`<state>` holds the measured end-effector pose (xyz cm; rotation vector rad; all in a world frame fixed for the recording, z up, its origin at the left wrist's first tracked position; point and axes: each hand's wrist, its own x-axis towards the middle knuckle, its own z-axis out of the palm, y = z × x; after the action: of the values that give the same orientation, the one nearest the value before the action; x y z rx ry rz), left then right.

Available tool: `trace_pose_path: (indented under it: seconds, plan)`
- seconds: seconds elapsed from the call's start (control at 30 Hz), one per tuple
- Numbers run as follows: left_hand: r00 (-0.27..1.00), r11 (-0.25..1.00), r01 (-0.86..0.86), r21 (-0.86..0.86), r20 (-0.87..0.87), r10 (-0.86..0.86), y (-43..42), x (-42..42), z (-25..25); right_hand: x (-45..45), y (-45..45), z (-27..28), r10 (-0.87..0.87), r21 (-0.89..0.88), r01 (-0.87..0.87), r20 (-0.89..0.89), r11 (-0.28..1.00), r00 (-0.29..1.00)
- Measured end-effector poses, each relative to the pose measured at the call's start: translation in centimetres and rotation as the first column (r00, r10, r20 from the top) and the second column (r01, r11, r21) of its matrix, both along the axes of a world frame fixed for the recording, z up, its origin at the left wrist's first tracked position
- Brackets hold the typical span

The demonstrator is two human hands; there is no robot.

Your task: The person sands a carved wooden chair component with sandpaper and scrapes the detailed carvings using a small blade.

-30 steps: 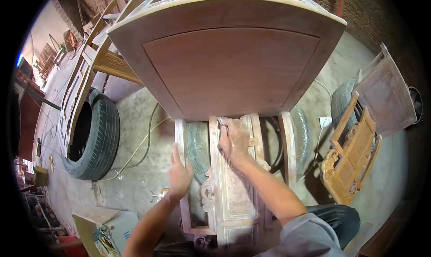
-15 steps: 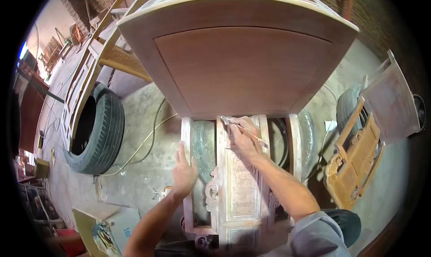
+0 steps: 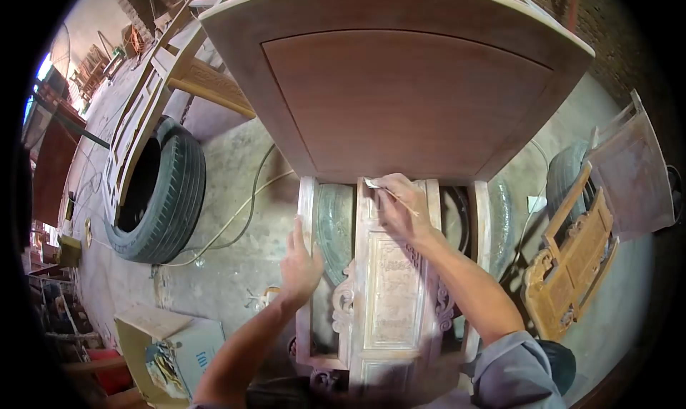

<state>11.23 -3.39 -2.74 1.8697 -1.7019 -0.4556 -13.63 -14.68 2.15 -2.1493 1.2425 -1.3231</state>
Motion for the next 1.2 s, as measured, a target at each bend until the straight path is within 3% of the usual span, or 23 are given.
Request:
trace_pose_path:
  seconds: [0.03, 0.13, 0.27, 0.4, 0.43, 0.47, 0.53, 0.6, 0.7, 0.8, 0.87, 0.9, 0.97, 1.2]
  plan:
    - [1.0, 1.0, 0.002, -0.009, -0.007, -0.002, 0.0, 0.0, -0.3, 0.3, 0.9, 0.9, -0.02, 0.267, 0.006, 0.052, 0.964, 0.998]
    - [1.0, 0.998, -0.001, 0.066, -0.006, 0.002, 0.2, -0.3, 0.7, -0.3, 0.6, 0.6, -0.011, 0.184, 0.011, 0.002, 0.983, 1.0]
    - [1.0, 0.996, -0.013, 0.085, 0.001, 0.013, 0.2, -0.4, 0.9, -0.4, 0.9, 0.9, 0.056, 0.154, -0.079, 0.149, 0.985, 0.987]
    - [1.0, 0.998, -0.011, 0.059, -0.025, 0.012, 0.2, -0.6, 0.3, -0.3, 0.3, 0.8, 0.077, 0.146, -0.079, 0.024, 0.986, 0.997]
    - [0.999, 0.997, -0.004, 0.073, -0.053, 0.008, -0.1, -0.6, 0.8, -0.3, -0.1, 0.7, 0.135, 0.029, -0.136, 0.036, 0.99, 0.99]
    - [0.997, 0.996, 0.003, 0.09, -0.075, 0.004, 0.2, -0.3, 1.0, -0.7, 0.4, 0.8, 0.086, 0.113, -0.086, -0.001, 0.99, 0.996]
    - [1.0, 0.998, -0.001, 0.055, -0.005, 0.002, 0.0, -0.3, 0.6, -0.3, -0.3, -0.1, 0.069, 0.08, -0.068, -0.014, 0.994, 0.997]
    - [1.0, 0.997, -0.016, 0.072, -0.006, 0.016, 0.2, -0.4, 0.4, 0.1, 0.2, -0.7, 0.048, 0.184, -0.052, 0.021, 0.982, 0.999]
    - [0.998, 0.979, -0.054, 0.195, 0.022, 0.051, 0.0, -0.7, 1.8, 1.9, 0.7, -0.6, 0.045, 0.119, -0.052, 0.06, 0.992, 0.997]
    - [0.999, 0.999, -0.026, 0.034, 0.03, 0.025, 0.0, -0.5, 0.6, 4.4, 0.4, -0.5, 0.064, 0.081, -0.068, 0.046, 0.994, 0.997]
    - [0.999, 0.999, -0.029, 0.024, 0.02, 0.028, 0.1, -0.5, 0.5, 6.3, -0.2, -0.1, 0.065, 0.091, -0.066, 0.016, 0.994, 0.998]
    - [1.0, 1.0, -0.026, 0.016, 0.011, 0.026, 0.0, -0.5, 0.4, 7.2, -0.7, -0.7, 0.101, 0.105, -0.116, 0.138, 0.988, 0.985]
    - [0.999, 0.997, -0.034, 0.065, 0.02, 0.033, 0.1, -0.4, 0.4, 8.4, -1.6, -1.5, 0.124, 0.067, -0.135, 0.145, 0.989, 0.982]
    - [1.0, 0.999, -0.006, 0.032, 0.005, 0.006, 0.2, -0.1, 0.3, 10.3, -2.8, -1.8, 0.162, 0.041, -0.165, 0.073, 0.985, 0.984]
